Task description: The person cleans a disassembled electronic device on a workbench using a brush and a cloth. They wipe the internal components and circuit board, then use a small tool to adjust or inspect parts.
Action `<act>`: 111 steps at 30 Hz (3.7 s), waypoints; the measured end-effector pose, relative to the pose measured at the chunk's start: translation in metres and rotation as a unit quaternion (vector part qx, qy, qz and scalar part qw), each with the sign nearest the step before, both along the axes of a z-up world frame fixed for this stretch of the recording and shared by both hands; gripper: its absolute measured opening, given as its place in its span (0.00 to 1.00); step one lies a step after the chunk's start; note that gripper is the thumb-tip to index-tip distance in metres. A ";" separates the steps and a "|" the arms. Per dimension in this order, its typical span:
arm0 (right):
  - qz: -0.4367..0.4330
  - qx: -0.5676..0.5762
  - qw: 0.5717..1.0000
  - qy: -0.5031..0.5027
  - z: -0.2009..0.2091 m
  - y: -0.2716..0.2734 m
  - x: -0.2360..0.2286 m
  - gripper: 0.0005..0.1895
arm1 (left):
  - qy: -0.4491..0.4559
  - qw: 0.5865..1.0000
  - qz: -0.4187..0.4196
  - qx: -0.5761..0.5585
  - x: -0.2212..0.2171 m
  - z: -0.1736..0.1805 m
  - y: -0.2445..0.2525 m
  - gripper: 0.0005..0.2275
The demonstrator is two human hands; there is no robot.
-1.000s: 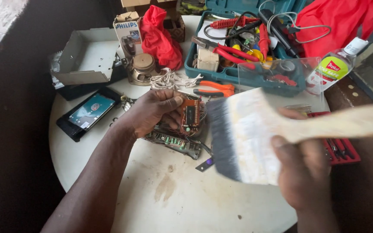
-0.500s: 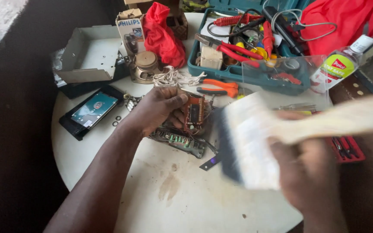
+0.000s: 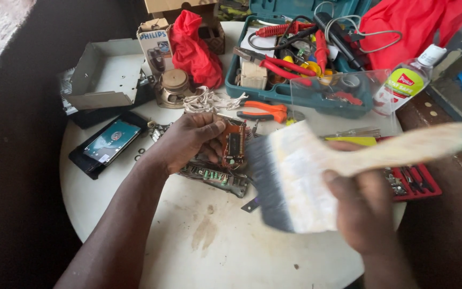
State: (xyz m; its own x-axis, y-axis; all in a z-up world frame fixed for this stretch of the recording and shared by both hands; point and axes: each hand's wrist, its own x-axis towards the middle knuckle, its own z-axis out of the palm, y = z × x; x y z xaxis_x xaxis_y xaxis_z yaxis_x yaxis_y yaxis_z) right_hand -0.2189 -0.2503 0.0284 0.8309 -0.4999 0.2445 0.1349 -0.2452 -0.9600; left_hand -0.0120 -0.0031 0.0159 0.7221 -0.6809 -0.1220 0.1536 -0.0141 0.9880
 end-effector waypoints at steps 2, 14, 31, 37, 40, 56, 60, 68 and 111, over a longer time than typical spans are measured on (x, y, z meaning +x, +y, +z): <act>0.030 0.011 0.999 0.020 -0.004 0.009 0.008 0.28 | -0.009 1.000 -0.015 -0.004 -0.002 0.000 -0.002 0.14; -0.065 0.058 0.989 -0.121 -0.010 -0.004 0.015 0.25 | -0.016 0.997 -0.031 0.065 -0.017 0.024 -0.007 0.05; -0.081 0.128 0.987 -0.052 0.002 -0.026 -0.012 0.28 | -0.257 0.910 -0.206 0.252 -0.001 0.061 -0.042 0.16; 0.018 -0.700 0.697 -0.152 0.070 -0.034 -0.032 0.24 | -0.262 0.902 -0.221 0.264 0.004 0.062 -0.052 0.16; 0.004 -0.418 0.906 -0.063 0.061 -0.022 -0.025 0.29 | -0.294 0.888 -0.231 0.266 0.005 0.064 -0.049 0.18; -0.010 -0.138 0.976 -0.168 0.086 -0.068 0.060 0.25 | -0.101 0.979 0.172 0.027 -0.150 0.019 -0.032 0.18; 0.060 -0.065 0.979 -0.181 0.095 -0.051 0.093 0.12 | 0.312 0.890 0.220 -0.250 -0.180 -0.003 -0.081 0.09; 0.139 -0.278 0.931 -0.191 0.130 -0.017 0.142 0.10 | 0.398 0.772 0.313 -0.385 -0.159 -0.007 -0.141 0.32; 0.114 -0.443 0.888 0.056 0.099 0.040 0.152 0.23 | 0.387 0.740 0.400 -0.378 -0.150 -0.024 -0.151 0.14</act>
